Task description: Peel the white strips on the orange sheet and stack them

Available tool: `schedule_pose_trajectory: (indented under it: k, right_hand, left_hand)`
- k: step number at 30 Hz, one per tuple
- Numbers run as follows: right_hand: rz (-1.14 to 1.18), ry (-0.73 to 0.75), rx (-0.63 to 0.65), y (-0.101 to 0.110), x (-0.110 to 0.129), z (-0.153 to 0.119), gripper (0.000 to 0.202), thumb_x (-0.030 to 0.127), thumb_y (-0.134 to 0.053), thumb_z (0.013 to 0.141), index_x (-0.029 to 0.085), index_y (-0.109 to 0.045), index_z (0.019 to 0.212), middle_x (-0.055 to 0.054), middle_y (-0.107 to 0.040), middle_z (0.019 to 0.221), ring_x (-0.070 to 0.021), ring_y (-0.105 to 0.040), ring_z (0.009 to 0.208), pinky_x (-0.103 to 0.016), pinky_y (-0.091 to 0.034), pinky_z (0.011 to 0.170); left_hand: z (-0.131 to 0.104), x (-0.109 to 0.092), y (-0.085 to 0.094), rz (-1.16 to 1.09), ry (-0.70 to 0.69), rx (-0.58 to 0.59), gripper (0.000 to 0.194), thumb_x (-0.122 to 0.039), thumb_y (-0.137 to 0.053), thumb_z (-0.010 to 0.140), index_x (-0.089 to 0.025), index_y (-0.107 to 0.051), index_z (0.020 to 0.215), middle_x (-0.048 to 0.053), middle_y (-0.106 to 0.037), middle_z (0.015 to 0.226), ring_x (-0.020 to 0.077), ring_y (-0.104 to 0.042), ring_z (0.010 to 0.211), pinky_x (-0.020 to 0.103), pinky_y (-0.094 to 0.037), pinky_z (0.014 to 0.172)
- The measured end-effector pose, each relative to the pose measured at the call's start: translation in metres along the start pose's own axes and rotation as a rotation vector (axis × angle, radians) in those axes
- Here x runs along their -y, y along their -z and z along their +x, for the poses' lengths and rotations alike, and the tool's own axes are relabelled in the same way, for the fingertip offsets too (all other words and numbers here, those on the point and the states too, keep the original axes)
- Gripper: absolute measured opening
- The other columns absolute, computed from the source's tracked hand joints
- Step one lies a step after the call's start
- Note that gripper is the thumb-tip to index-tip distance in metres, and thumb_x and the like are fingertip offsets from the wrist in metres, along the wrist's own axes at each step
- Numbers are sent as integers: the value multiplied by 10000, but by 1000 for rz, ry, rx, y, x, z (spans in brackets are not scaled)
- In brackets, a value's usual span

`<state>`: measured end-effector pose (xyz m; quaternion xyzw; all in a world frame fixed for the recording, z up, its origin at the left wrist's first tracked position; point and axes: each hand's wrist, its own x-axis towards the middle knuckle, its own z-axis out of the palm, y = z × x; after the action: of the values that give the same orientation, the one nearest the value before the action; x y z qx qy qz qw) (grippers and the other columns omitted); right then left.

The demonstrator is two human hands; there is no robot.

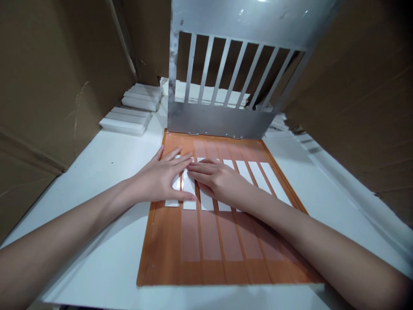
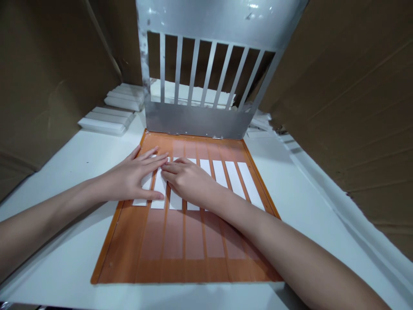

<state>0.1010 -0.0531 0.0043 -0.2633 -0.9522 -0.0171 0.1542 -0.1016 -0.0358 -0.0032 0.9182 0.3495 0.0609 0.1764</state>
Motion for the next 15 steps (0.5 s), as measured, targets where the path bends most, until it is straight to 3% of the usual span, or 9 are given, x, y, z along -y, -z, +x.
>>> schedule_pose_trajectory:
  k: [10,15]
  right_hand:
    - [21,-59,105,6,6,2,262,113,-384,832,100,-641,883,-113,-648,916,-200,-577,885,-376,-424,830]
    - [63,-73,102,9,8,2,292,102,-399,790,112,-619,982,-113,-637,956,-197,-566,899,-385,-402,850]
  left_hand:
    - [-1,-1,1,2,0,-6,873,-710,-440,747,-237,-172,1430,28,-233,1481,295,-89,1373,489,15,1085]
    - [-1,0,1,5,-3,-8,828,-689,-449,756,-242,-223,1415,26,-246,1477,294,-88,1374,491,19,1082]
